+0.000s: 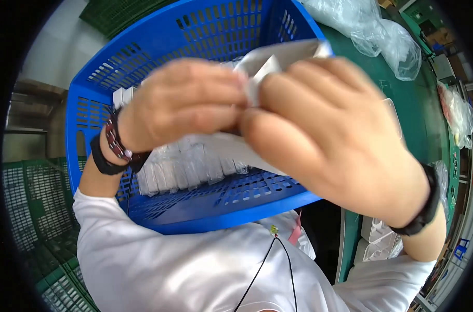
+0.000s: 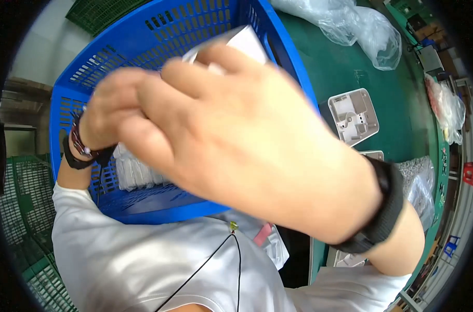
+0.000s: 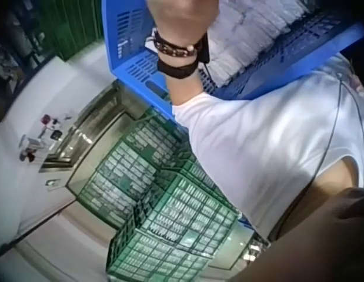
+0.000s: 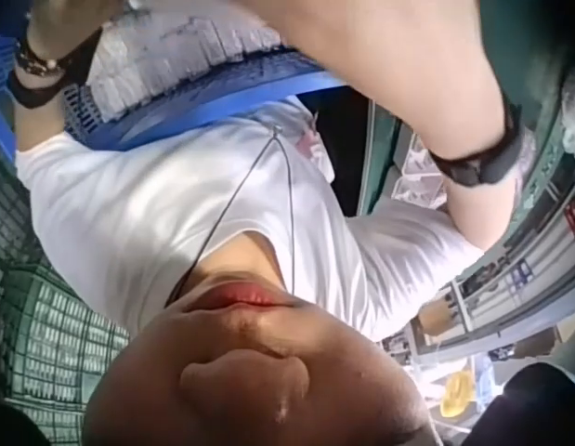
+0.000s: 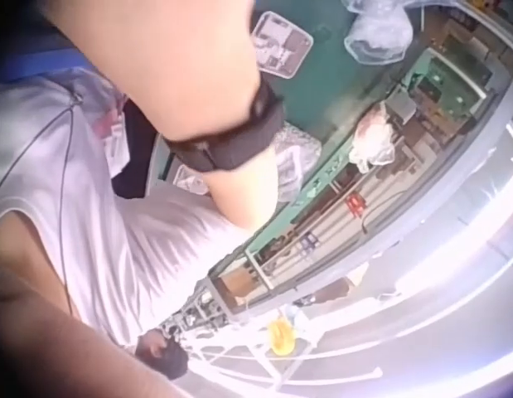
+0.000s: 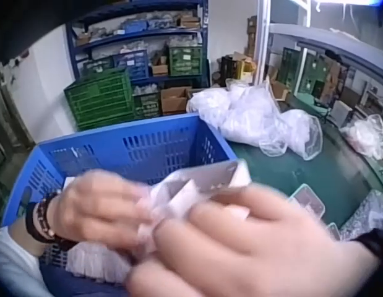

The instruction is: The person picks up small white components from a bag and inserts them into plastic housings before placing the housings into a blue crate. They then remove plastic bags from the crate and arrange more housings on the table to repeat the process.

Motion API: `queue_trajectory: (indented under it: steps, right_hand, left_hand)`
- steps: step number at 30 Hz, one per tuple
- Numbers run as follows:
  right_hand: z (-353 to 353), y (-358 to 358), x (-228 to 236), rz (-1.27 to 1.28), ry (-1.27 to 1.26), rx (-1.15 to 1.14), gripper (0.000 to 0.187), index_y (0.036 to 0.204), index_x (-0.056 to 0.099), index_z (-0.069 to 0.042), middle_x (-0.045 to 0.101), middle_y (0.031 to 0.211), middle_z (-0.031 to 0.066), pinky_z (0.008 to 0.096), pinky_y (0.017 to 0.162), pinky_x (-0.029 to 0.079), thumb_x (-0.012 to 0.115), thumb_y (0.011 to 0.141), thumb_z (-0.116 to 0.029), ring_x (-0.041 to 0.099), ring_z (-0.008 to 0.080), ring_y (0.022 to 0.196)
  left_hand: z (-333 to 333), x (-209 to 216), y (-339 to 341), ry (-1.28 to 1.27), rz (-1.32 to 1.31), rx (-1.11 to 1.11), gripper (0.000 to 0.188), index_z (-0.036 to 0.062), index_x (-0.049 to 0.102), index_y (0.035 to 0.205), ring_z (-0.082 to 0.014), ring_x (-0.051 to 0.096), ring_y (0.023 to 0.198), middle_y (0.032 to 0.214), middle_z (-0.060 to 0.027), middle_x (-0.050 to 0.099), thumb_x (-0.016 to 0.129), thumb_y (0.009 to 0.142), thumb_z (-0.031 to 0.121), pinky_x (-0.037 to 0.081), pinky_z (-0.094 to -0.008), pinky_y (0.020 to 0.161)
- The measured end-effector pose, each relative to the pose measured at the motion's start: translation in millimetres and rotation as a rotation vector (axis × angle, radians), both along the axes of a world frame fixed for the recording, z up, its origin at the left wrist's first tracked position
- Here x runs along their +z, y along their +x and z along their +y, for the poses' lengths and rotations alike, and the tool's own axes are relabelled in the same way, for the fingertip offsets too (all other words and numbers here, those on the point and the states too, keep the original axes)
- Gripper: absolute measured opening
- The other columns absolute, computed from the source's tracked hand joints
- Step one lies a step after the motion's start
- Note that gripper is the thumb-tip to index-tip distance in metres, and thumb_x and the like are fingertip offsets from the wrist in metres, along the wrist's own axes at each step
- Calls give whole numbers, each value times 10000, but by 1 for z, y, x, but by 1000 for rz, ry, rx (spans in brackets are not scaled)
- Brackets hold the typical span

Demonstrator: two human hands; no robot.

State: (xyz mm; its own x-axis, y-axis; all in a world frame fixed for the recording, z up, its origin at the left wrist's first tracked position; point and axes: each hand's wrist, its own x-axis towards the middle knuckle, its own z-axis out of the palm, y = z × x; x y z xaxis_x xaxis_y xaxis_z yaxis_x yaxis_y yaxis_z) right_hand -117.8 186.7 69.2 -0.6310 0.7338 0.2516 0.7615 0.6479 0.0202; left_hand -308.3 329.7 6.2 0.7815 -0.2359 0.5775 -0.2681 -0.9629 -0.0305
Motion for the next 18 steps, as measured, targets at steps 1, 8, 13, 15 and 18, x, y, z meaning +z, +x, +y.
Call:
queue_trajectory:
  steps: [1, 8, 13, 15, 18]
  right_hand:
    - [-8, 5, 8, -27, 28, -59, 494, 1013, 534, -50, 549, 950, 74, 396, 827, 442, 705, 563, -163, 561, 289, 897]
    - [-55, 194, -7, -498, 445, -787, 695, 1276, 395, -79, 473, 1246, 149, 390, 850, 474, 684, 648, -15, 508, 324, 1090]
    - [-110, 299, -49, -462, 226, -1191, 582, 1227, 411, -91, 465, 1251, 140, 370, 814, 483, 610, 687, -8, 508, 331, 1067]
    - [-136, 318, -73, -451, 155, -1247, 575, 1221, 407, -68, 470, 1229, 164, 385, 800, 478, 612, 687, -2, 513, 340, 1050]
    - [-150, 312, -102, -385, -6, -1316, 498, 1155, 421, -35, 497, 1162, 200, 416, 776, 468, 612, 695, -15, 525, 365, 1000]
  left_hand:
    - [5, 3, 10, 18, -59, -19, 270, 32, 562, 995, -286, 577, 881, 952, -101, 578, 617, 735, 82, 482, -346, 759]
    - [56, -115, -33, -175, 330, 1149, 545, 60, 467, 1198, -333, 413, 1116, 1192, -162, 430, 657, 757, 316, 379, -410, 908]
    - [56, -223, -71, 104, 698, 1368, 610, 66, 391, 1294, -340, 338, 1205, 1240, -226, 417, 567, 789, 359, 232, -447, 1018]
    - [57, -240, -70, 134, 687, 1355, 567, 44, 413, 1257, -335, 339, 1202, 1239, -241, 423, 555, 792, 336, 229, -421, 1014]
    - [56, -237, -68, 107, 717, 1342, 519, 39, 431, 1227, -340, 371, 1176, 1227, -252, 439, 541, 793, 302, 257, -415, 991]
